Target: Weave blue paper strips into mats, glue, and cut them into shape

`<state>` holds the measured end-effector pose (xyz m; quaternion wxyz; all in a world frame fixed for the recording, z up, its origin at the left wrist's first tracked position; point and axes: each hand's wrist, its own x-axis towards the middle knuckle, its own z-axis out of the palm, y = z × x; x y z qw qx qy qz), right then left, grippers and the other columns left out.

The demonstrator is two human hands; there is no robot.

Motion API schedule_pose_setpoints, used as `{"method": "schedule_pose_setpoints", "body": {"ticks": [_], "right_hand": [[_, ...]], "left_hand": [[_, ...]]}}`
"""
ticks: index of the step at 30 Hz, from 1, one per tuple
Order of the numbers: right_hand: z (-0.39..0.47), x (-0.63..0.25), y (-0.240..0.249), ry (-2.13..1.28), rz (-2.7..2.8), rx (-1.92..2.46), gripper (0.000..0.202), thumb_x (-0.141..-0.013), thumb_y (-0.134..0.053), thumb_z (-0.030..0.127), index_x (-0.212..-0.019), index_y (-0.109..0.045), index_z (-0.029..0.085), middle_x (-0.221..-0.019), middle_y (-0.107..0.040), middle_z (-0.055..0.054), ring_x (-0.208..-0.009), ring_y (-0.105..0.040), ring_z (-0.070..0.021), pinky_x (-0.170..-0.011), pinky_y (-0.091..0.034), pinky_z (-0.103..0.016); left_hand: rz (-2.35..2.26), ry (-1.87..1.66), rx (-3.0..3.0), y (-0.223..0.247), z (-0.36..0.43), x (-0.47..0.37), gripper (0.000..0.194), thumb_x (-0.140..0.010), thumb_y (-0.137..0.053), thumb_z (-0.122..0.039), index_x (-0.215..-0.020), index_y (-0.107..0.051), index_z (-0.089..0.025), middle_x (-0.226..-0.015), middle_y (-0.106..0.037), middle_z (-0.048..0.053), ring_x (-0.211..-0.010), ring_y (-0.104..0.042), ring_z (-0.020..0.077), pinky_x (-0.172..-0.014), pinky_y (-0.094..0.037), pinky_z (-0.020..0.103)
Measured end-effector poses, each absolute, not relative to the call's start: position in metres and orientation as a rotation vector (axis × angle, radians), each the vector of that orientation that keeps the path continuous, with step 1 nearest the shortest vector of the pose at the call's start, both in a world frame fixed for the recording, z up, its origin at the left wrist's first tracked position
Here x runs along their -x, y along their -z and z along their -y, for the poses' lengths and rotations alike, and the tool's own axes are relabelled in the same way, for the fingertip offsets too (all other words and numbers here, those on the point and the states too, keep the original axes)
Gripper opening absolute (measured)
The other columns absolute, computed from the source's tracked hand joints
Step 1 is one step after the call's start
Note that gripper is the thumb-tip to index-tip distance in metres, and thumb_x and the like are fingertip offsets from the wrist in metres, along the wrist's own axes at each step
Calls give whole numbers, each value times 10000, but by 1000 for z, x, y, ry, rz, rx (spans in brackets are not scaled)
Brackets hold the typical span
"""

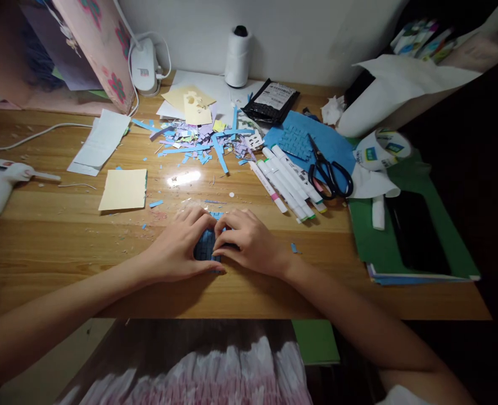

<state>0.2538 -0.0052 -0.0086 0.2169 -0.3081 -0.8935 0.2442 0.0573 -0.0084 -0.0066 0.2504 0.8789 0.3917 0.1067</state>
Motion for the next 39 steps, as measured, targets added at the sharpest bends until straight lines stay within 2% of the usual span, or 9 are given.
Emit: {"method": "schedule_pose_setpoints", "body": {"ticks": [4,8,16,24,27,30,33,35,39], "right_hand": [[10,-249,7,-443,2562,837,146,-856,-563,208,-729,-620,163,-831,-626,-61,-786,-502,-192,-724,-353,-345],[12,-246,5,-435,2632,843,146,-876,-515,189,-765,-602,155,-846,-611,-74,-786,-493,-197,-725,-353,-350],[3,-254,-3,-1102,2208,947,62,-842,-575,156,-785,-596,166,-887,-509,-49,-875,-526,-165,-798,-437,-307],[8,-248,5,-768,2534,880,83,-838,-580,189,-765,-607,161,-872,-587,-74,-846,-508,-205,-776,-407,-381],[6,-249,0,-829,2606,810,93,-853,-546,170,-772,-589,154,-878,-585,-81,-836,-510,-199,-778,-413,-377],[0,-259,-8,-1051,2418,816,83,-870,-519,162,-808,-575,163,-921,-566,-83,-902,-532,-187,-820,-433,-354],[-7,-270,-10,-1188,1979,967,52,-873,-530,178,-839,-568,188,-910,-607,-58,-892,-581,-164,-818,-463,-327],[-12,-274,-9,-1226,1744,1055,34,-821,-616,194,-797,-591,190,-844,-654,-36,-811,-620,-155,-757,-498,-307],[-19,-276,-5,-1174,1579,1158,128,-688,-745,192,-676,-618,181,-718,-681,-19,-701,-649,-154,-672,-527,-284]], "left_hand": [[-1065,-299,-2403,7,9,-58,523,-698,-586,-632,-957,-471,-192,-1011,-499,80,-950,-429,263,-817,-376,405],[-1065,-298,-2407,7,9,-57,545,-688,-595,-636,-972,-469,-187,-1012,-500,80,-944,-431,261,-816,-378,404],[-1062,-280,-2385,6,9,-57,546,-707,-580,-637,-1012,-480,-195,-1024,-485,75,-965,-425,259,-835,-368,405],[-1074,-267,-2413,6,8,-58,554,-676,-603,-645,-951,-479,-180,-1007,-500,78,-942,-428,258,-819,-374,395],[-1077,-270,-2410,6,8,-57,541,-680,-610,-632,-945,-478,-179,-1000,-501,74,-935,-431,252,-814,-373,390],[-1070,-286,-2391,6,8,-57,552,-682,-613,-630,-982,-476,-188,-1021,-495,69,-948,-431,251,-821,-369,391],[-1059,-298,-2381,5,8,-56,555,-692,-605,-631,-1005,-477,-191,-1032,-492,68,-963,-431,251,-825,-367,391],[-1055,-284,-2395,4,9,-56,542,-712,-592,-623,-1011,-482,-185,-1030,-495,72,-958,-432,251,-825,-366,393],[-1045,-259,-2432,0,10,-53,420,-813,-524,-544,-1012,-499,-174,-1019,-518,80,-958,-442,248,-832,-362,395]]}}
